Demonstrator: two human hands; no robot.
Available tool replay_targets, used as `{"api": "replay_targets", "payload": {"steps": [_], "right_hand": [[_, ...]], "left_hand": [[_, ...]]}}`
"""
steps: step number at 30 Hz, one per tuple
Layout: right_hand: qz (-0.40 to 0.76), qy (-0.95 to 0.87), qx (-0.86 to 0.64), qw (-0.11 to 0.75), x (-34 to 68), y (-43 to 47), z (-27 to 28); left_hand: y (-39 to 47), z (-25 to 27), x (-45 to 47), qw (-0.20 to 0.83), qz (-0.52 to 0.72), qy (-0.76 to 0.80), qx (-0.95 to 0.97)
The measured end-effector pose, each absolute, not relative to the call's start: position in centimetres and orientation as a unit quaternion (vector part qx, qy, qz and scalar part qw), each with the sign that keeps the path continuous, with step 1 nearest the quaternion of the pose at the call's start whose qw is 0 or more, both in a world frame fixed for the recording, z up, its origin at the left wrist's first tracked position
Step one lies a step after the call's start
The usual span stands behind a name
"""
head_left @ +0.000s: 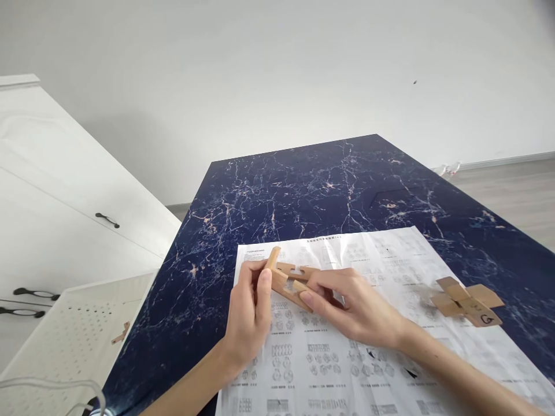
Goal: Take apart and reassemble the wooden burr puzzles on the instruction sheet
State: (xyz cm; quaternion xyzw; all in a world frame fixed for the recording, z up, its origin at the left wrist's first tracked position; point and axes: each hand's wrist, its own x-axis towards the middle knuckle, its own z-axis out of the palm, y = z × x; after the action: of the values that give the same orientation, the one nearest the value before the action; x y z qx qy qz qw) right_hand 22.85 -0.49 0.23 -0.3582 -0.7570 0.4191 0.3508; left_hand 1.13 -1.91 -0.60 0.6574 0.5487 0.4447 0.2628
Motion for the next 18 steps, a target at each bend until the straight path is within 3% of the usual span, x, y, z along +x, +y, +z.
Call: {"api": "replay_targets", "payload": {"steps": [18], "right_hand": [[0.440, -0.741, -0.369, 0.348, 23.0, -0.8, 0.2]], "left_hand": [[-1.8, -0.5, 0.9, 0.220, 0.427, 0.541, 0.690]]}}
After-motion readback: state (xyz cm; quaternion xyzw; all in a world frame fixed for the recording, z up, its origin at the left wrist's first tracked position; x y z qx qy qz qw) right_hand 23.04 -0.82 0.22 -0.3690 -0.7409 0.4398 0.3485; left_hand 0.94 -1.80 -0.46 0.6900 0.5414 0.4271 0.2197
